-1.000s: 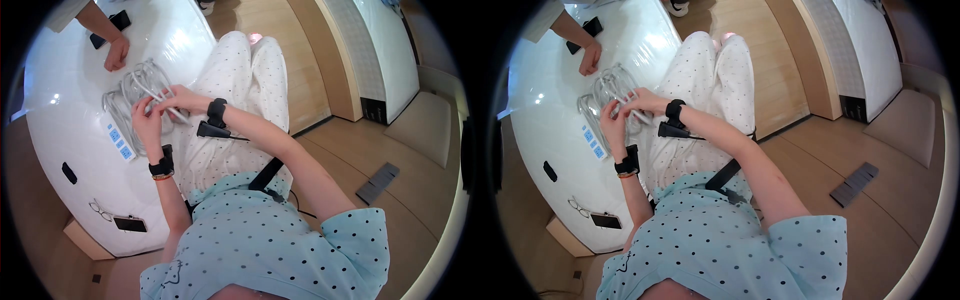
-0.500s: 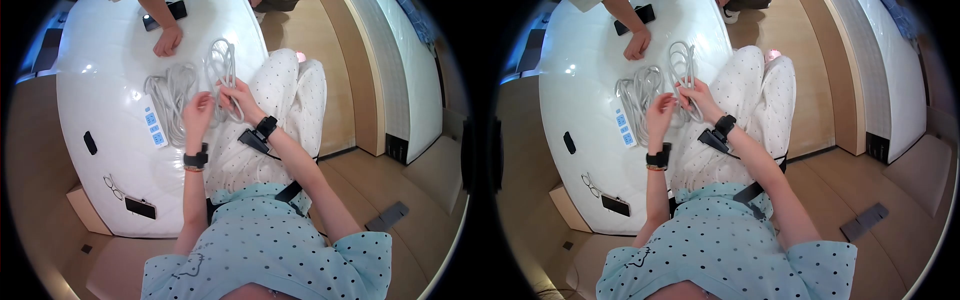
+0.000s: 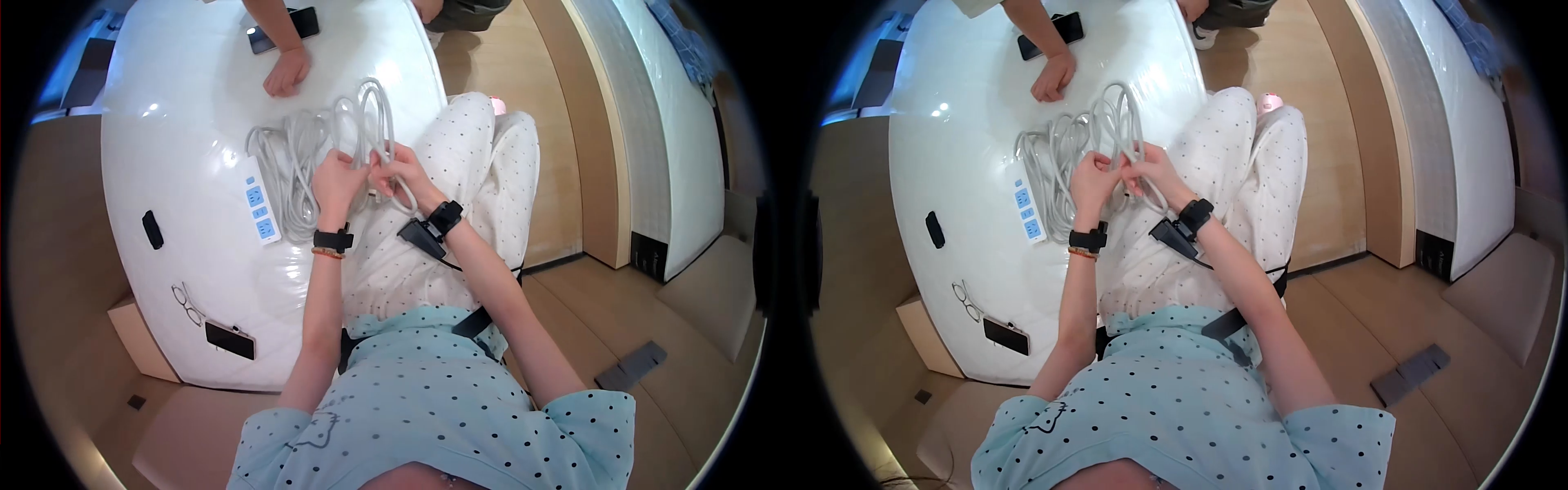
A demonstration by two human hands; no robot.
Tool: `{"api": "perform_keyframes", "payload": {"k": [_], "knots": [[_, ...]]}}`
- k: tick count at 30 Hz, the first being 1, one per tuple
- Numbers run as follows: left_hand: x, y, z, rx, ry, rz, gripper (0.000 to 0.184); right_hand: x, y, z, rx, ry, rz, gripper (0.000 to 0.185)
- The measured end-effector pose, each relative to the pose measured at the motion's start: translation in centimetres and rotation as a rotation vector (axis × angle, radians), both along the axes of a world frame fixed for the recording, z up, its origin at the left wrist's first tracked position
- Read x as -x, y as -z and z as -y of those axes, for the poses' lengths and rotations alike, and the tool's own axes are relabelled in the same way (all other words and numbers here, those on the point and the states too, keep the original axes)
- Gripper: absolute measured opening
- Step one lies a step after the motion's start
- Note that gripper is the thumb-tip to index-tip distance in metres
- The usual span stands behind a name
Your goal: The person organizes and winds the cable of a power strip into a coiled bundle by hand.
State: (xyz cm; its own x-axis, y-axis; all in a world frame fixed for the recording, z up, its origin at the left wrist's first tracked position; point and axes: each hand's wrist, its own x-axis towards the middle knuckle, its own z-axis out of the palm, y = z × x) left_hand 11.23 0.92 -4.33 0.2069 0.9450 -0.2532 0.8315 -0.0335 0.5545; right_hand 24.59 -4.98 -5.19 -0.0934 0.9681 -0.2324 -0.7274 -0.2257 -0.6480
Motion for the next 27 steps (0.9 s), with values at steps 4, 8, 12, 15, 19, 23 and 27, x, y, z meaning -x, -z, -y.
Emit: {"api": "perform_keyframes", "payload": {"k": [4,8,12,15,19,23,27], "knots": [[0.7,1.3,0.5,-0.224,0.042,-0.036,0.029,0.2,-0.2,-0.3,0.002,0.032,0.007,0.013],[-0.4,1.2,1.5,-0.371,0.048,-0.008,0.024,0.0,-0.4,-0.4,0.033,0.001,-0.007,0.014],[-0.7,2.3,1.5,-0.454,0.066,-0.050,0.018,-0.1,-0.4,-0.3,0.002,-0.057,0.058,0.015],[-0.6,2.5,1.4,-0.431,0.065,-0.079,0.018,0.1,-0.4,-0.4,0.030,-0.020,-0.027,0.016],[0.5,0.0,0.7,-0.075,-0.080,0.230,0.012,-0.1,0.2,-0.4,0.075,0.032,-0.016,0.016],[3.1,-1.4,-0.4,0.353,-0.230,0.784,0.016,0.9,0.2,-1.2,0.250,0.072,0.113,0.015],[4.3,-2.6,-0.9,0.461,-0.378,1.049,0.020,2.0,0.7,-1.6,0.301,0.084,0.294,0.016]]}}
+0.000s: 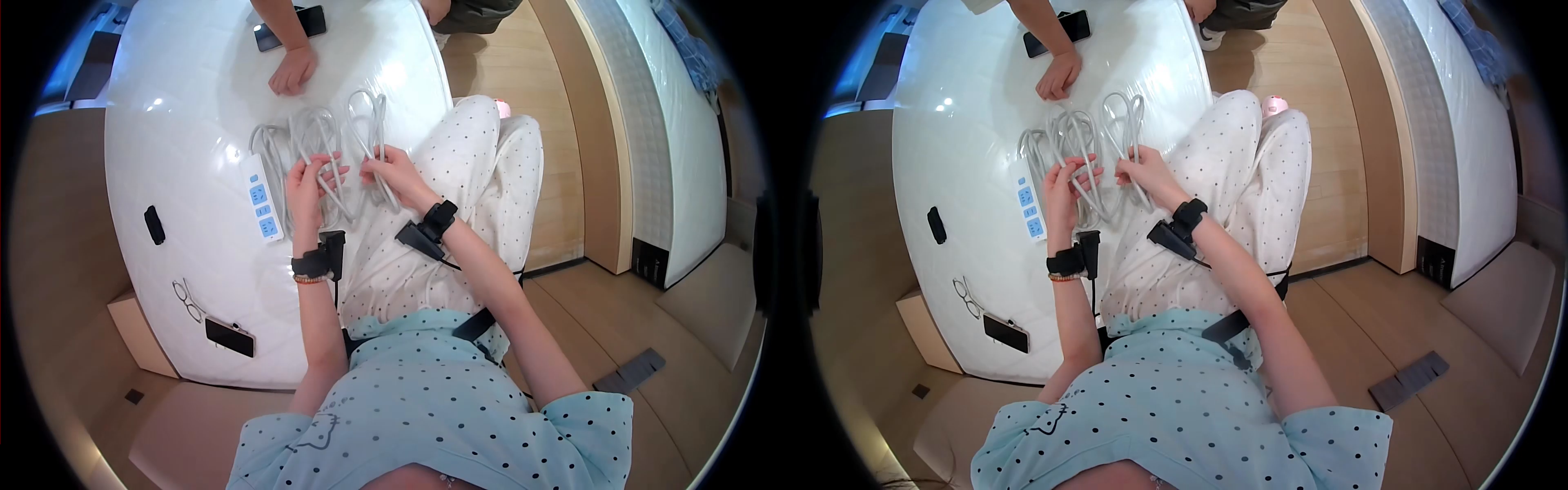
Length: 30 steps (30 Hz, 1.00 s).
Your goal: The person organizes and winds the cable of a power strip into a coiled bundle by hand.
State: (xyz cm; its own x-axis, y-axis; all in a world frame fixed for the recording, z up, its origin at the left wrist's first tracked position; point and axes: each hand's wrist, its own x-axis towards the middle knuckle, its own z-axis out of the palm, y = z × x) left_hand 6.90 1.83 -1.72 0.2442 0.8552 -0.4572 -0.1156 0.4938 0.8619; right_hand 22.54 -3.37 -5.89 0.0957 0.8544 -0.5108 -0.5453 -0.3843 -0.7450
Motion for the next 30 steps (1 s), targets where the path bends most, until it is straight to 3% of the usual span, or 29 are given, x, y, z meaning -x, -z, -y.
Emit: {"api": "perform_keyframes", "payload": {"k": [3,6,9,13,16,18,22,25,30], "knots": [[0.8,-0.6,-0.3,-0.011,-0.079,0.035,0.021,0.0,1.8,0.3,-0.073,-0.004,0.306,0.015],[1.3,-1.4,-0.7,-0.022,-0.090,0.031,0.021,0.1,1.6,0.5,0.020,-0.013,0.505,0.012],[1.0,-2.0,-0.6,-0.057,0.013,-0.084,0.023,0.1,0.1,0.1,-0.073,0.004,-0.047,0.019],[0.5,-1.6,-0.6,-0.141,0.112,-0.357,0.029,-0.7,-0.3,0.3,-0.071,0.055,-0.029,0.033],[0.2,-1.0,-0.7,-0.101,-0.006,-0.313,0.038,-1.3,-0.8,0.6,-0.050,0.146,-0.123,0.049],[0.0,-1.3,-0.4,-0.110,0.002,-0.307,0.055,-1.5,-0.7,0.6,-0.059,0.136,-0.168,0.061],[-1.2,-0.3,0.7,-0.336,0.107,-0.614,0.080,-1.0,-0.7,0.8,-0.224,-0.027,-0.158,0.060],[-1.9,0.6,0.9,-0.428,0.189,-0.837,0.088,-0.6,-1.5,0.9,-0.265,-0.169,-0.092,0.060],[-1.4,0.1,0.7,-0.275,0.167,-0.654,0.078,-0.7,-0.8,1.0,-0.222,-0.184,-0.028,0.053]]}}
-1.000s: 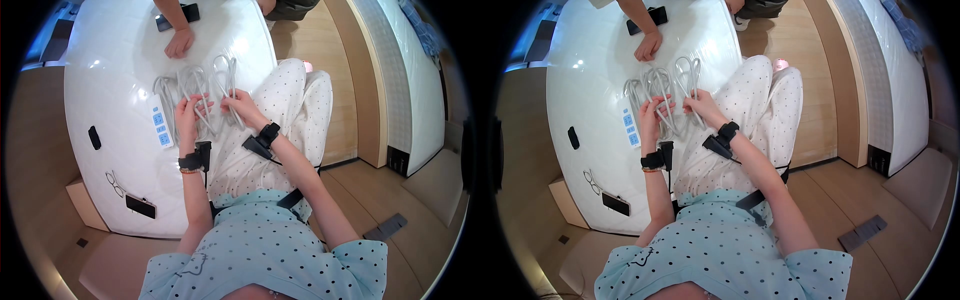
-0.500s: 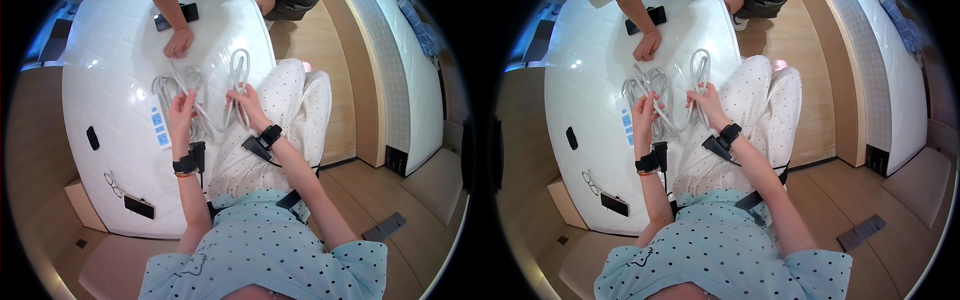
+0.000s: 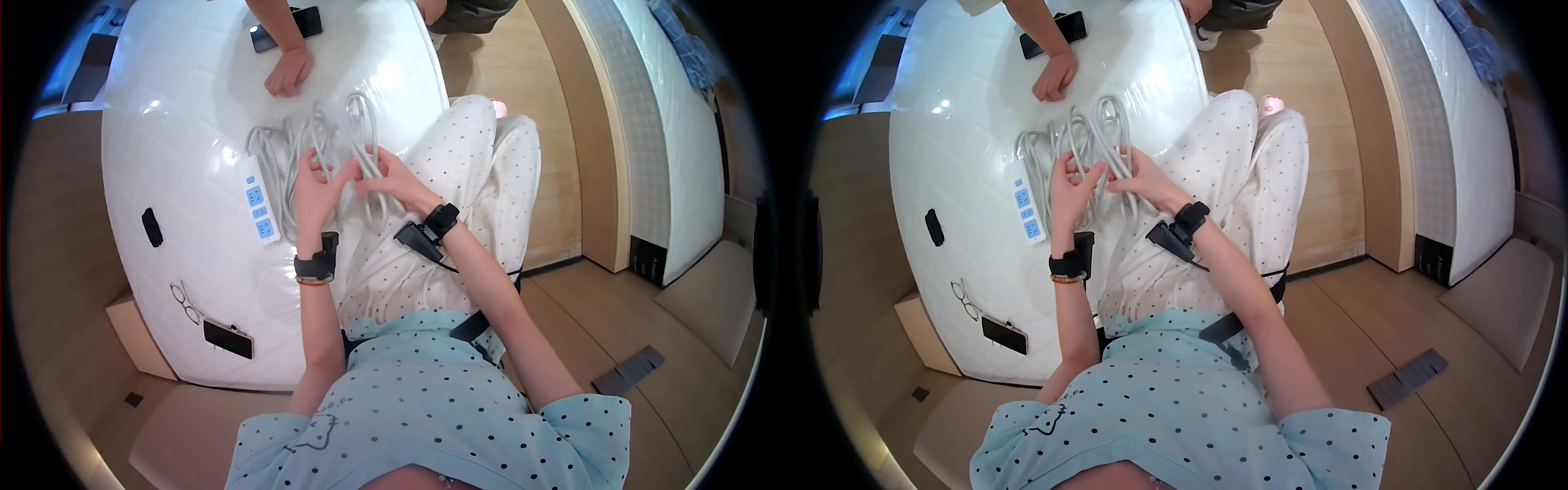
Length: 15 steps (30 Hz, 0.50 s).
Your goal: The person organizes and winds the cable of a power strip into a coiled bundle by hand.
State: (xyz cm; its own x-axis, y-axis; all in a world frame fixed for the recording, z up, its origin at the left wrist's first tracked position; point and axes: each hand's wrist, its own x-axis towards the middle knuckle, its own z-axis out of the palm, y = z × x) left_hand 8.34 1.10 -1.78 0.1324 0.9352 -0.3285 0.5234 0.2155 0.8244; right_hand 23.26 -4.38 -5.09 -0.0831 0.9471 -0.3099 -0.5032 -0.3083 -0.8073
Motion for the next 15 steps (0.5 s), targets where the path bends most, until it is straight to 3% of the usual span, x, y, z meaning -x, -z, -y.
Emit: {"api": "perform_keyframes", "payload": {"k": [4,7,10,12,15], "knots": [[1.9,-0.9,-0.7,0.058,-0.095,0.280,0.049,-0.9,1.3,-0.4,0.049,0.070,-0.149,0.047],[2.5,-1.5,-1.3,0.050,-0.125,0.325,0.035,-0.9,1.9,-0.5,0.039,0.127,-0.172,0.045],[1.5,-2.5,-1.3,0.132,0.016,0.269,0.030,-0.8,0.7,-0.6,0.011,0.101,-0.199,0.040],[0.8,-1.7,-0.8,0.012,0.235,0.291,0.031,-0.8,-1.1,-0.3,0.037,0.080,-0.271,0.037],[0.2,-1.3,-0.2,0.005,0.378,0.318,0.031,-0.1,-1.1,-0.4,-0.053,0.003,-0.137,0.030]]}}
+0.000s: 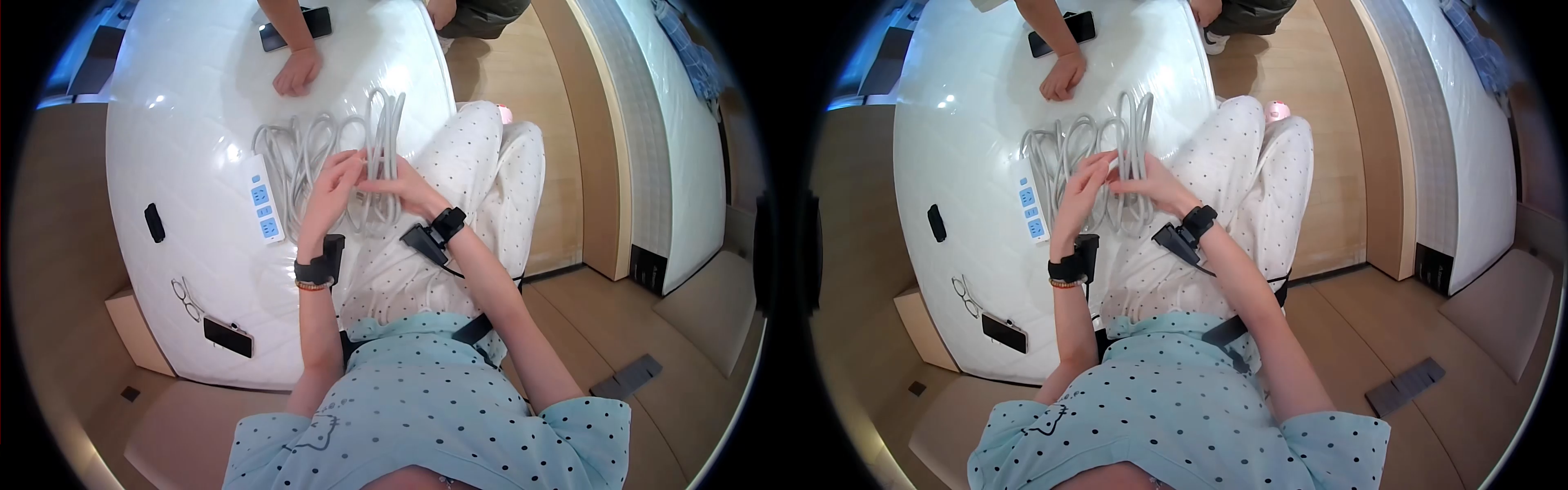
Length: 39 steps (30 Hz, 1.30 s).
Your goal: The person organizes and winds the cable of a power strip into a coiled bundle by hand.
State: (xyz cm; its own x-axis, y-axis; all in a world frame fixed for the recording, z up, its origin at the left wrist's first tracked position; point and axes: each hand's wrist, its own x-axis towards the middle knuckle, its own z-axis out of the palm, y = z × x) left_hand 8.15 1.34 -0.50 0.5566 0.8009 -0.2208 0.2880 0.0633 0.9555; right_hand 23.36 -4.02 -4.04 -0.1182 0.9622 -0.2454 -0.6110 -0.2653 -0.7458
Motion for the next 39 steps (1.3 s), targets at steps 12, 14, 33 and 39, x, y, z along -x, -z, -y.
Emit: {"api": "perform_keyframes", "payload": {"k": [12,14,33,39], "knots": [[0.3,5.5,0.6,-0.061,-0.003,-0.426,0.027,-0.6,1.6,0.0,0.151,0.144,-0.269,0.011],[0.3,6.2,-0.3,0.183,-0.031,-0.313,0.029,-0.5,1.3,0.0,0.150,0.161,-0.268,0.012],[1.7,1.8,-1.6,0.411,-0.293,-0.368,0.041,-0.7,2.5,-0.3,0.194,0.197,-0.344,0.018],[2.1,3.0,-1.3,0.588,-0.234,-0.012,0.033,-0.5,1.8,-0.3,0.255,0.238,-0.150,0.017]]}}
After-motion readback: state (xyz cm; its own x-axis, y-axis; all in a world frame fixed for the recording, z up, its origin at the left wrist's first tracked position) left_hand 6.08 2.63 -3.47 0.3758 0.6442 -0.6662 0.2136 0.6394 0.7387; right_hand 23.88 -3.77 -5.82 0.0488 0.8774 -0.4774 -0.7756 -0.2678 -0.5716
